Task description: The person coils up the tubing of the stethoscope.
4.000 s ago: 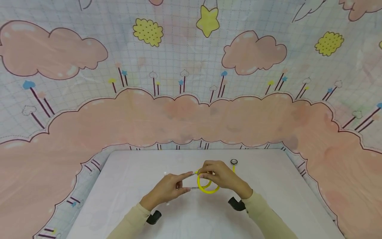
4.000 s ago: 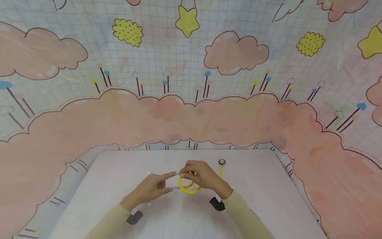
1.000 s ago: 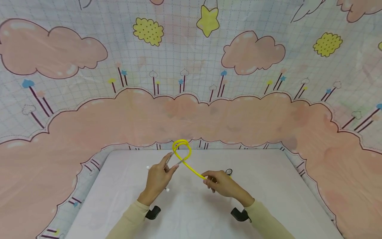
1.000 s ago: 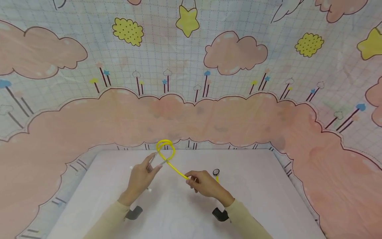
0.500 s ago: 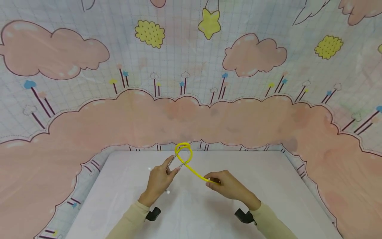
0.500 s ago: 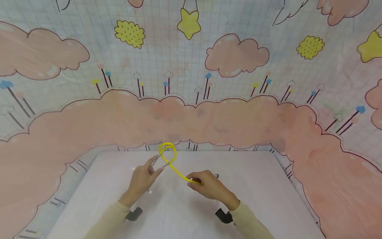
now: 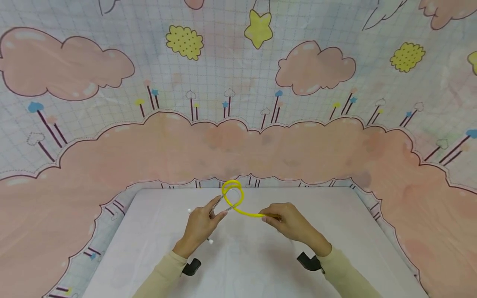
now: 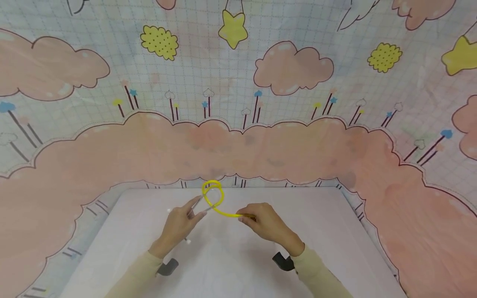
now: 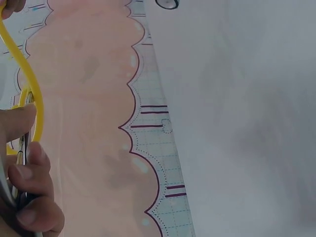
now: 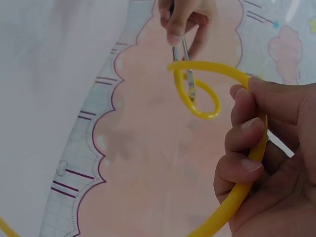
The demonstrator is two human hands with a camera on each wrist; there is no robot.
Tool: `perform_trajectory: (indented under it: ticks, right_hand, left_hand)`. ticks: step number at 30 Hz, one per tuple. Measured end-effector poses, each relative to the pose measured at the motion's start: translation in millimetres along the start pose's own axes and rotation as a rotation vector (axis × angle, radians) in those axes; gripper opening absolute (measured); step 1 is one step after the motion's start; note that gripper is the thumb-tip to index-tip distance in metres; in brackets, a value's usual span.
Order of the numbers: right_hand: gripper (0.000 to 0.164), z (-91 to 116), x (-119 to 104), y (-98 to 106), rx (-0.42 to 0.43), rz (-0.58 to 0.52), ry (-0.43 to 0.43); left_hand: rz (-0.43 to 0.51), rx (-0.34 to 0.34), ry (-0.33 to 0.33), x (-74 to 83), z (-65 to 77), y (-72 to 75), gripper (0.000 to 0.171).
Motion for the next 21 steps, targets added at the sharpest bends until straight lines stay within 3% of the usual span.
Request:
perform_trajectory:
  ticks: [9,15,21]
  right_hand:
    - [0.016,-1.6,-12.2,10.7,0.027,0.000,0.089]
    - [0.014,-5.0,-22.6,20.1,0.065,0.031,0.148]
    - [0.014,-8.2,-26.7,22.5,0.070,0.018,0.182]
  left_hand:
    - [-0.019,-0.077,-0.032,7.0,2.2,-8.6,0.054]
    - [-0.042,-0.113,-0.114,21.1,3.6,-11.5,0.055]
    - [-0.058,-0.206,-0.169,27.8,7.1,-20.8,0.054]
Point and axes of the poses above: each hand's wrist, its own z-axis away from the middle knuckle, its own y-axis out of the back of the hand, x = y × z, the point moved 10 cm from there along -z, towards the middle knuckle, and after that the axes turned 5 degrees about -y, right-handed, at the moved point
